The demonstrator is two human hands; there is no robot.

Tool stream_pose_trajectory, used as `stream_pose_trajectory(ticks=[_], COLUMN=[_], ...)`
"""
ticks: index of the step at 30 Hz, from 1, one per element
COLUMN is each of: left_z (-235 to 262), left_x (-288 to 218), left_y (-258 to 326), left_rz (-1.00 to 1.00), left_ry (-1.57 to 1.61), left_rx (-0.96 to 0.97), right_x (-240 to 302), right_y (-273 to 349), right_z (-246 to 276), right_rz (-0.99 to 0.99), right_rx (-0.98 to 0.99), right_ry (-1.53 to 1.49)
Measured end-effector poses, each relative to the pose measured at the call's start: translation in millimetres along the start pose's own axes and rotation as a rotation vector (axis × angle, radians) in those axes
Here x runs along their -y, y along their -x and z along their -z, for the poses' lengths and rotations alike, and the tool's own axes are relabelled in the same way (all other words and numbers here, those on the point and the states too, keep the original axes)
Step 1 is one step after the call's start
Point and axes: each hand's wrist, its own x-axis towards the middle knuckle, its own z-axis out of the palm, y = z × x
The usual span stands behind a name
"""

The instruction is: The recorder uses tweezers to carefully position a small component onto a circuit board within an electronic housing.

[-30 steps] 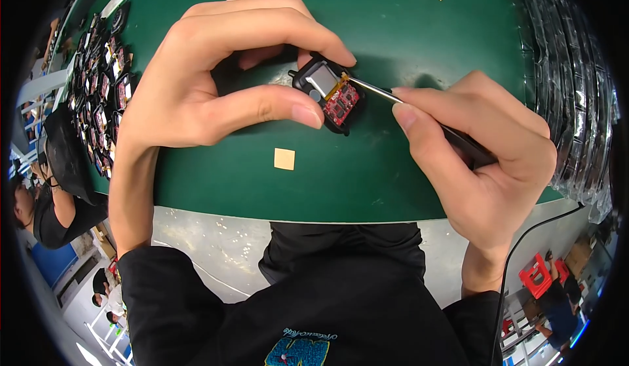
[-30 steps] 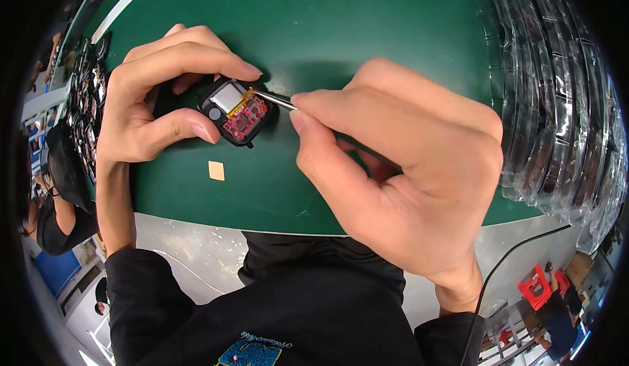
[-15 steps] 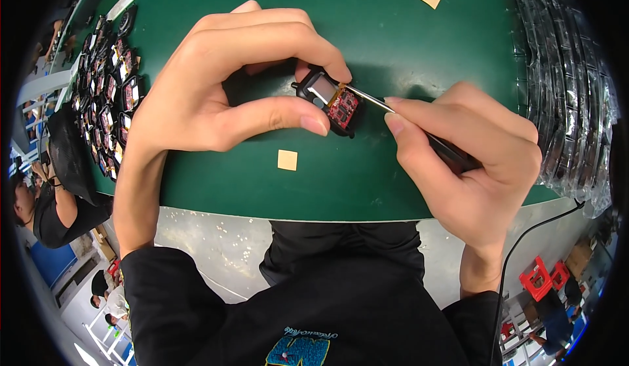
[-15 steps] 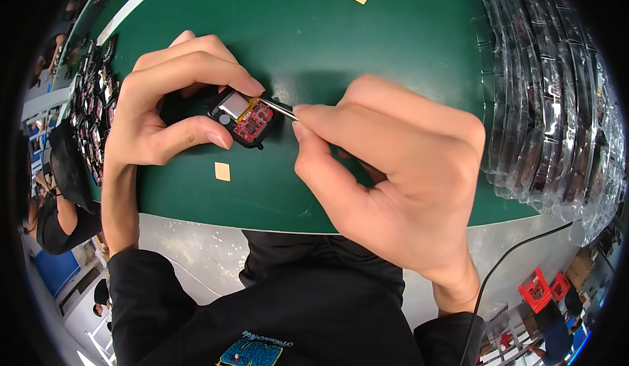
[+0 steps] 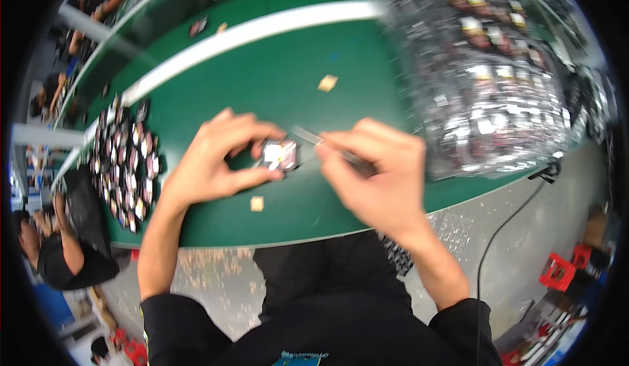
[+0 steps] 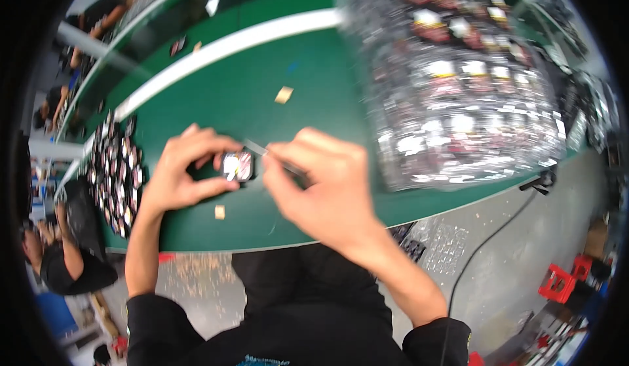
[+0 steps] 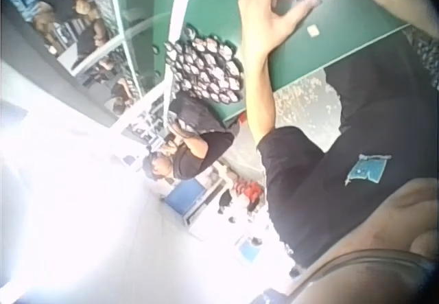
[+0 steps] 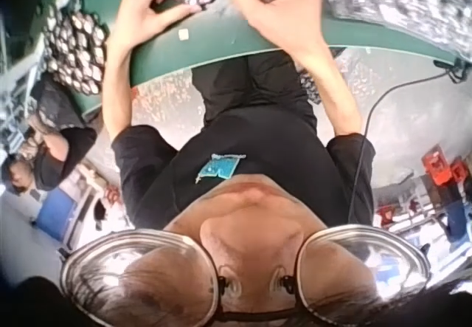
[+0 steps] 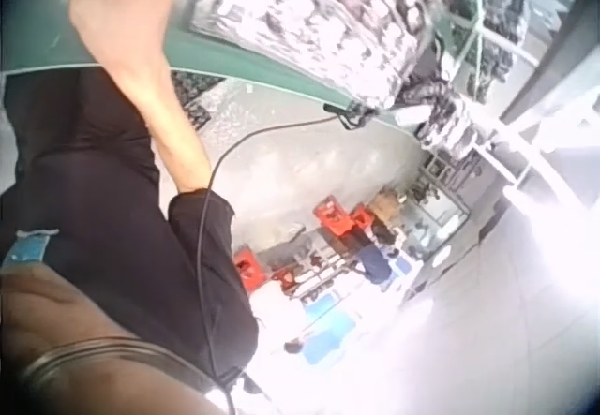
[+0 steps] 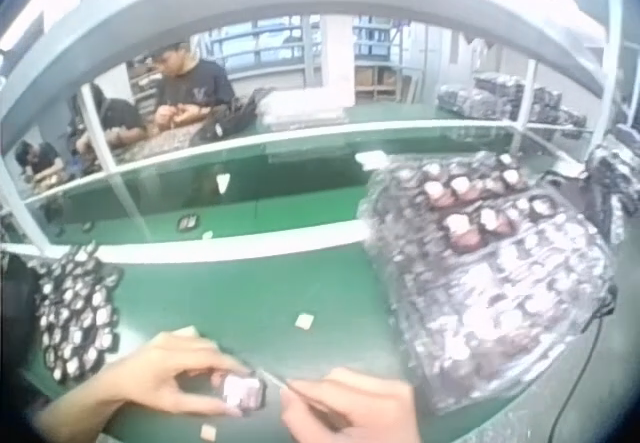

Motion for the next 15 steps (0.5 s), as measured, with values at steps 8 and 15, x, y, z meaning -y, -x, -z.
stream_pose_trajectory(ticks=[8,15], left_z=[26,20], left_x=[-6,-130], left_y=[-12,-216], left_rz=[0.176,-0.223], left_ry=[0.435,0.367], left_rx=[-0.296,-0.013], right_x=[-5,-11], right_y=[14,13], right_z=[-9,-4], right_rz=[0.061,0.039], right_rx=[-0.076,-0.008], right_ry=[-0.158,-0.144])
